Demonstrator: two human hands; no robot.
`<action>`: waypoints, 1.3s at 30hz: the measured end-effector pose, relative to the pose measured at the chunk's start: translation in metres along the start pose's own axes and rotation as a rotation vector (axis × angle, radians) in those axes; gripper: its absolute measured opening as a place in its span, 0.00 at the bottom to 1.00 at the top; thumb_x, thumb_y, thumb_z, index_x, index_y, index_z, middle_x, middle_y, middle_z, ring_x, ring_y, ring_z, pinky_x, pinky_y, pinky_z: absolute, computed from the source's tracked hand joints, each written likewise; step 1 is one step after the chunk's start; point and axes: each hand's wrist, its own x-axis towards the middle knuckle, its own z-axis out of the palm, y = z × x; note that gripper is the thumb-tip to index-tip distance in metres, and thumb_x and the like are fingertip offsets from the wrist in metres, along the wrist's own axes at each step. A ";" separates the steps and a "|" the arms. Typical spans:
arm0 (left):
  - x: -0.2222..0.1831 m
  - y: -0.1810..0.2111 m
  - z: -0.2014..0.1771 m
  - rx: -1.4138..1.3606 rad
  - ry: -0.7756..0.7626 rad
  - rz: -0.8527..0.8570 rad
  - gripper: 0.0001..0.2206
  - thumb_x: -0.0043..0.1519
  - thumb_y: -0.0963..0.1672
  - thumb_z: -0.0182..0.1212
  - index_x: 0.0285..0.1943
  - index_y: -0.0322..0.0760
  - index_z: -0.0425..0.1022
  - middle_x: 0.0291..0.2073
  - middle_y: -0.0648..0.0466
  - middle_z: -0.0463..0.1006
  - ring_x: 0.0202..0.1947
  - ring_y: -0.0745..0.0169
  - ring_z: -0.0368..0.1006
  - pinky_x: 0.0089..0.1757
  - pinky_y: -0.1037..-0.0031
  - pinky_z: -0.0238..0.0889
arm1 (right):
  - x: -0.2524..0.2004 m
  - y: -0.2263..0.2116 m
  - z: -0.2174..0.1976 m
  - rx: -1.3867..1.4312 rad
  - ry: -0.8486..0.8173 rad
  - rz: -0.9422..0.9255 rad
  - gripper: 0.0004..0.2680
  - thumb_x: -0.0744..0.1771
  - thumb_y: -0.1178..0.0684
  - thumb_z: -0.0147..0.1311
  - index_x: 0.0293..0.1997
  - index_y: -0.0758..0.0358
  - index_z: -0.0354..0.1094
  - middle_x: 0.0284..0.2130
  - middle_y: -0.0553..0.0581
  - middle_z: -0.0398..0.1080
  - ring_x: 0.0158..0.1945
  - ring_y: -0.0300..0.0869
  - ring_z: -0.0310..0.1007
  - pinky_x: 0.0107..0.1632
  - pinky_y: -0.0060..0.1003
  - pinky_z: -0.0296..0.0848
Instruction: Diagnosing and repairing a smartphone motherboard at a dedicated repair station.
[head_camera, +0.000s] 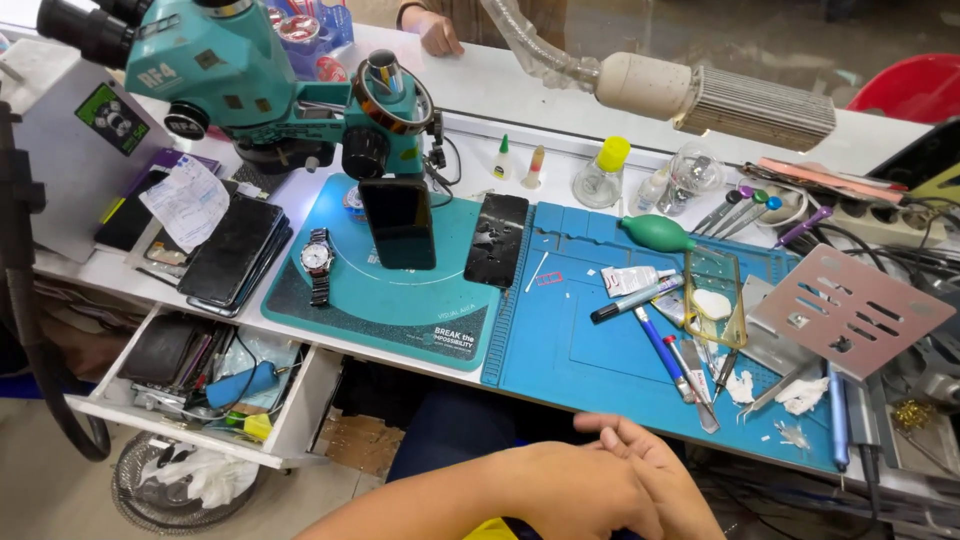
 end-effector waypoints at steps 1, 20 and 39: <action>-0.005 0.008 -0.011 -0.042 0.028 -0.114 0.07 0.57 0.43 0.50 0.32 0.38 0.74 0.28 0.49 0.77 0.27 0.48 0.70 0.30 0.58 0.56 | -0.005 -0.004 0.003 0.017 -0.050 -0.030 0.15 0.69 0.50 0.50 0.59 0.69 0.71 0.25 0.61 0.71 0.23 0.42 0.64 0.28 0.35 0.59; -0.002 0.020 -0.036 -0.117 0.198 -0.165 0.25 0.52 0.61 0.53 0.29 0.38 0.71 0.28 0.56 0.73 0.34 0.55 0.72 0.30 0.66 0.58 | -0.011 -0.014 0.002 0.377 -0.062 -0.303 0.03 0.67 0.58 0.53 0.41 0.67 0.68 0.47 0.84 0.79 0.56 0.67 0.79 0.56 0.59 0.77; 0.004 -0.034 -0.052 -1.789 1.733 -0.364 0.23 0.70 0.47 0.43 0.70 0.27 0.66 0.62 0.38 0.74 0.62 0.48 0.70 0.62 0.60 0.62 | -0.028 -0.023 0.033 -0.409 0.359 -0.876 0.13 0.66 0.56 0.58 0.55 0.65 0.76 0.36 0.57 0.83 0.39 0.38 0.84 0.42 0.30 0.86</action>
